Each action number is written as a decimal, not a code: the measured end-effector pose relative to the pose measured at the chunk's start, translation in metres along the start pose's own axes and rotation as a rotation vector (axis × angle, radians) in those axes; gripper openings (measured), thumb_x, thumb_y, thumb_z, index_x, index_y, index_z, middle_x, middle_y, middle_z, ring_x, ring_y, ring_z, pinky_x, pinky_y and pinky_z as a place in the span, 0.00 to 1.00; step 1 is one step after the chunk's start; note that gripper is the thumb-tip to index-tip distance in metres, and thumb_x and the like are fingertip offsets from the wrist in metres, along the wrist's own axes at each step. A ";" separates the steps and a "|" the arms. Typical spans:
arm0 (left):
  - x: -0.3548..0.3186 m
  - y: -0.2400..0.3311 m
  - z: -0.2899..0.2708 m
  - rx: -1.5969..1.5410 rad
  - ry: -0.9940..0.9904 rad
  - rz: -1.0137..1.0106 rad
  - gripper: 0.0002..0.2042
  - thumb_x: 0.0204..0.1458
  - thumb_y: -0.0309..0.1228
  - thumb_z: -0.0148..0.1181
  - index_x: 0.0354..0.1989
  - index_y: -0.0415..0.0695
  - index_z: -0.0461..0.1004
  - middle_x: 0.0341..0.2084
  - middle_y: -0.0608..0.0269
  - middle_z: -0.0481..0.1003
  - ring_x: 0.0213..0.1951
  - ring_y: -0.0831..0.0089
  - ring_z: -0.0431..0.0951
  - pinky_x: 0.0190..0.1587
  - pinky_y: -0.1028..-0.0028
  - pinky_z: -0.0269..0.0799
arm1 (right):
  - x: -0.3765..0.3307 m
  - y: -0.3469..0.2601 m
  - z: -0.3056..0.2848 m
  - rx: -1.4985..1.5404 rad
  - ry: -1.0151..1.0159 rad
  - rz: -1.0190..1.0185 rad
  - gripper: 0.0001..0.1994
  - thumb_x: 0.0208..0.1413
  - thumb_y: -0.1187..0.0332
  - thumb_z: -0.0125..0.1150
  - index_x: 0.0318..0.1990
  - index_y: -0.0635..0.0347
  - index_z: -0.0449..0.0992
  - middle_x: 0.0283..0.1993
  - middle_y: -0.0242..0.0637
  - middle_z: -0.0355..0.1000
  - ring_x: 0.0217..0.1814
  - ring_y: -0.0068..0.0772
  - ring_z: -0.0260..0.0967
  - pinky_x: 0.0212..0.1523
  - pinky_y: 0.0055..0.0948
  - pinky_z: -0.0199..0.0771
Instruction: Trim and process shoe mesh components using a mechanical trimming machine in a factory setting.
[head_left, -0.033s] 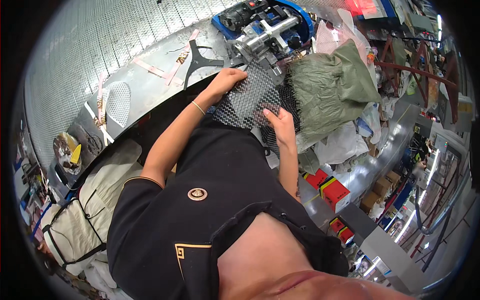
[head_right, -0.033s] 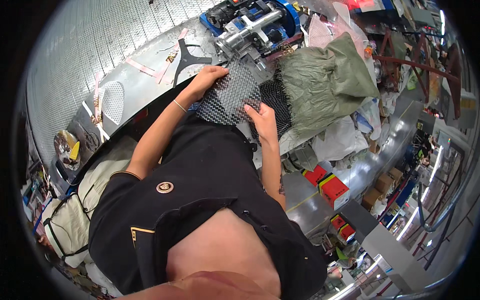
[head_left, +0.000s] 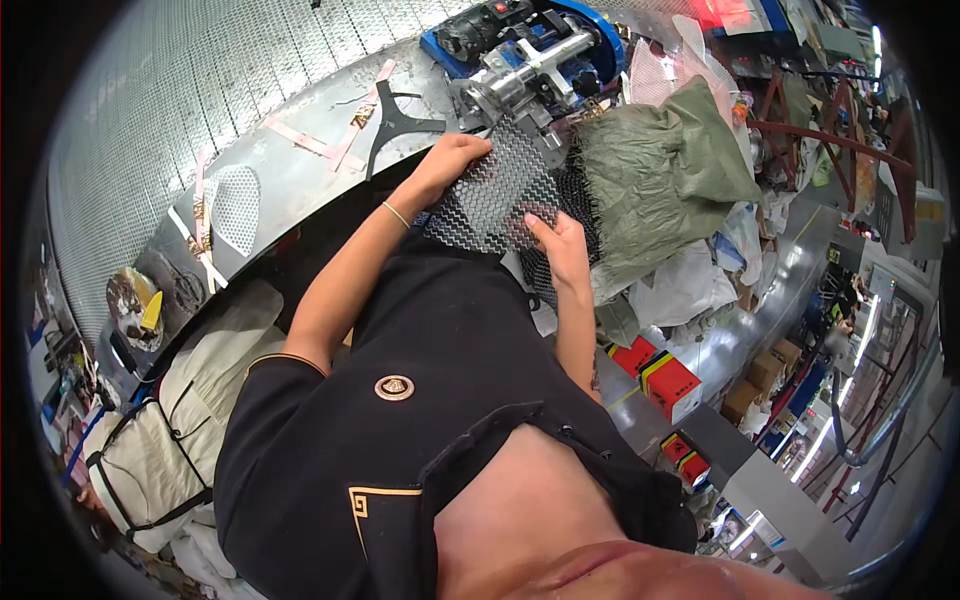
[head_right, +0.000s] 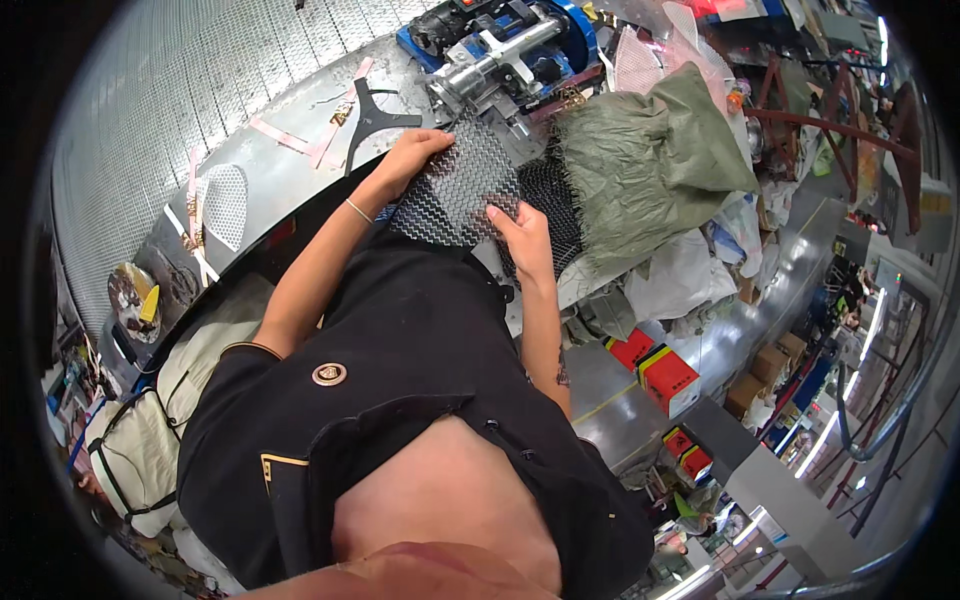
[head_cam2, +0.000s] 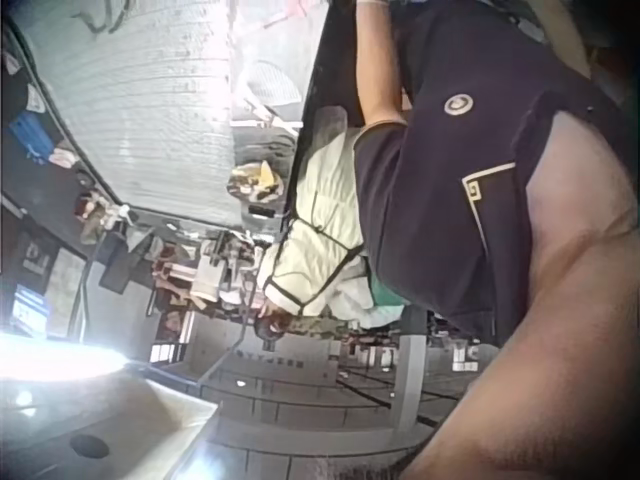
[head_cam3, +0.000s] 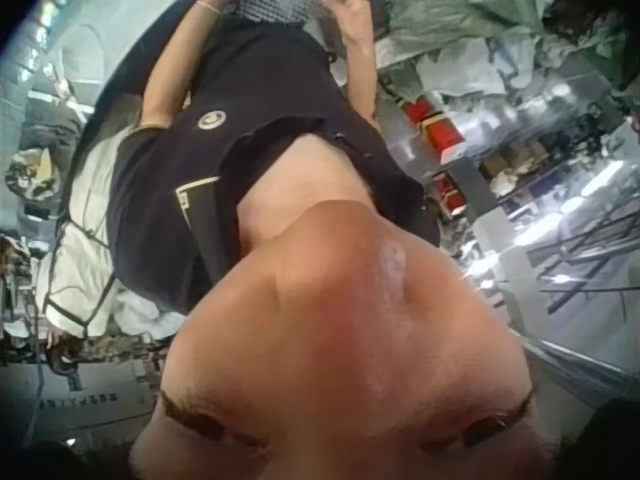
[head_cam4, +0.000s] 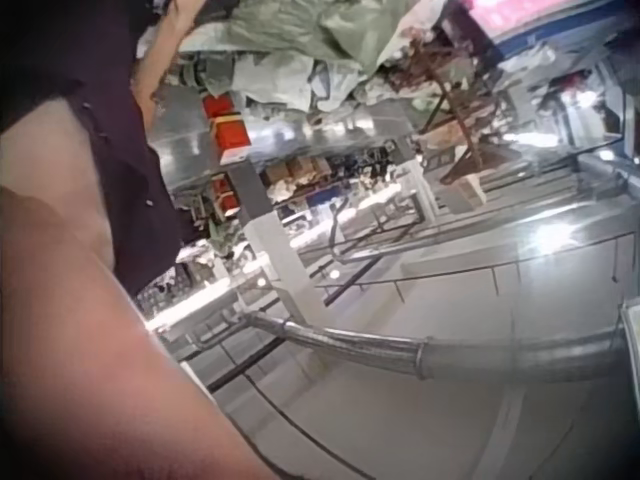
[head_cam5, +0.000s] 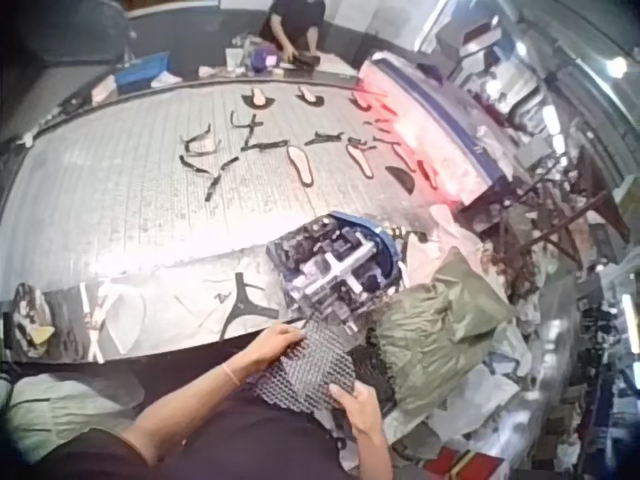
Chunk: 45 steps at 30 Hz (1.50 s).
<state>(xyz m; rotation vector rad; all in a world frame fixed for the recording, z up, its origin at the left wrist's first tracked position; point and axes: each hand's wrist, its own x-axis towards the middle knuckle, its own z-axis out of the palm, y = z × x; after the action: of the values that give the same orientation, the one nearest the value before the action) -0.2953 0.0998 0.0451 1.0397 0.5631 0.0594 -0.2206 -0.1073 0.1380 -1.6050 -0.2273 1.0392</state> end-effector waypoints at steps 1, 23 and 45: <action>0.003 0.001 0.001 -0.092 0.047 0.035 0.13 0.58 0.37 0.55 0.27 0.42 0.78 0.18 0.75 0.70 0.22 0.86 0.63 0.26 0.79 0.57 | 0.004 -0.001 0.002 0.002 0.006 -0.005 0.07 0.58 0.76 0.58 0.41 0.71 0.74 0.37 0.34 0.76 0.34 0.19 0.72 0.36 0.21 0.74; -0.040 0.013 -0.034 -0.120 0.345 0.086 0.13 0.51 0.38 0.66 0.25 0.44 0.69 0.14 0.70 0.67 0.14 0.80 0.64 0.17 0.77 0.60 | 0.126 -0.003 0.032 -0.422 0.107 -0.293 0.13 0.53 0.65 0.66 0.21 0.60 0.74 0.16 0.22 0.63 0.20 0.13 0.54 0.20 0.23 0.55; -0.049 0.024 0.004 -0.309 0.519 0.369 0.22 0.65 0.43 0.42 0.49 0.31 0.64 0.38 0.49 0.76 0.33 0.64 0.82 0.24 0.76 0.76 | 0.069 -0.055 0.065 -0.101 -0.078 -0.275 0.22 0.64 0.55 0.49 0.41 0.71 0.76 0.32 0.42 0.78 0.28 0.24 0.75 0.32 0.22 0.74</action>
<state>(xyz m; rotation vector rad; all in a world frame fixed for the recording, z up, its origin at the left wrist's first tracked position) -0.3301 0.0939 0.0870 0.8107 0.7929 0.7369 -0.2066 0.0000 0.1544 -1.5722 -0.5453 0.8891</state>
